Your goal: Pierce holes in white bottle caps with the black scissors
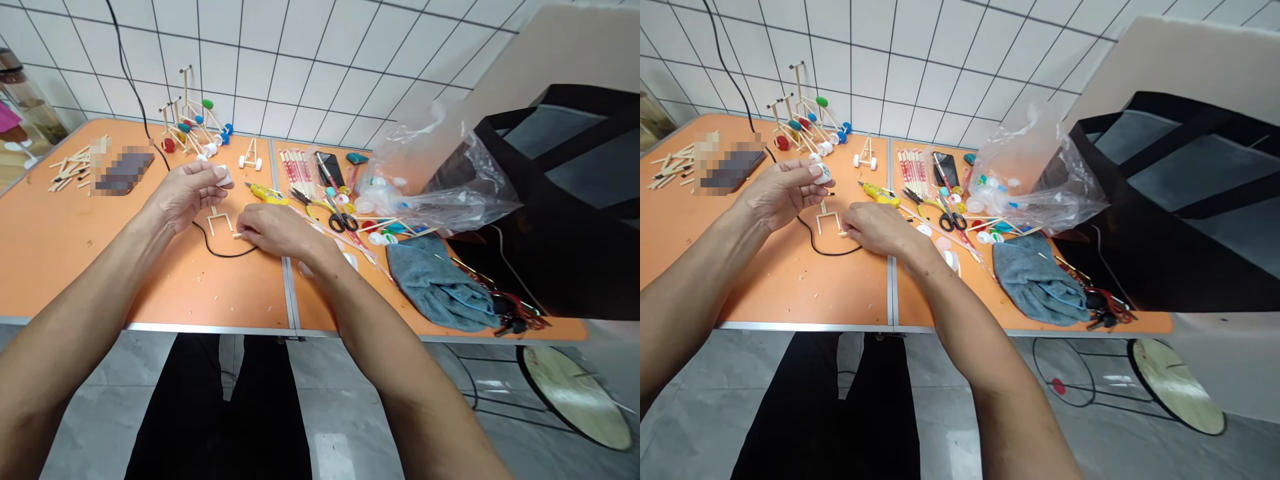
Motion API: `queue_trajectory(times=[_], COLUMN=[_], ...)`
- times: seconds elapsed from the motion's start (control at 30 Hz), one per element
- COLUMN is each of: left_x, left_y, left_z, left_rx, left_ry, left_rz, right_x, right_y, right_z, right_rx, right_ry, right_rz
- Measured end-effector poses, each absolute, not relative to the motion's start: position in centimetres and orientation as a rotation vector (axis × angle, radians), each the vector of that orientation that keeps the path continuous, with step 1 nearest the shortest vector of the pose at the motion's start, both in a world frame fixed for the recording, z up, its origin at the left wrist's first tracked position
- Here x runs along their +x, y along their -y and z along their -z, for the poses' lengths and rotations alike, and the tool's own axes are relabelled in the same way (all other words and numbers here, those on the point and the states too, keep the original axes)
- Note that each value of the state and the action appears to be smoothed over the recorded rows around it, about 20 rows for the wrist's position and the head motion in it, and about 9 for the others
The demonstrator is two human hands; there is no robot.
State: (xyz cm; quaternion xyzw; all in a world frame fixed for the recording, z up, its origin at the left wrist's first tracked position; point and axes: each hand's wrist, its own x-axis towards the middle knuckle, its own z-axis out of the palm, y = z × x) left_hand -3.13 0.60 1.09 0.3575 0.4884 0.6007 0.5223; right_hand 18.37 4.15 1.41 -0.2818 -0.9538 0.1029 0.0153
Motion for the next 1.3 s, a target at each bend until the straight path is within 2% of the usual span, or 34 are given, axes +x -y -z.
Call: queue_trajectory(times=[0.27, 0.57, 0.9, 1.17, 1.3], left_x=[-3.1, -3.1, -3.4, -2.6, -1.7], left_y=[-0.5, -0.1, 0.5, 0.6, 0.8], left_z=[-0.7, -1.0, -1.3, -1.3, -2.2], left_rx=[0.847, 0.920, 1.111, 0.986, 0.820], left_ry=[-1.136, -1.146, -1.155, -1.111, -1.176], left_rz=[-1.427, -1.324, -1.077, -1.111, -1.227], right_x=[18.4, 17.9, 17.2, 16.8, 18.8], right_y=[-3.9, -4.6, -3.6, -4.1, -4.9], right_z=[-1.4, -0.6, -0.5, 0.0, -2.1], right_rx=[-0.834, -0.774, -0.758, -0.720, -0.871], right_ry=[2.932, 2.356, 2.430, 2.427, 2.418], right_rz=[-0.311, -0.439, -0.427, -0.496, -0.498])
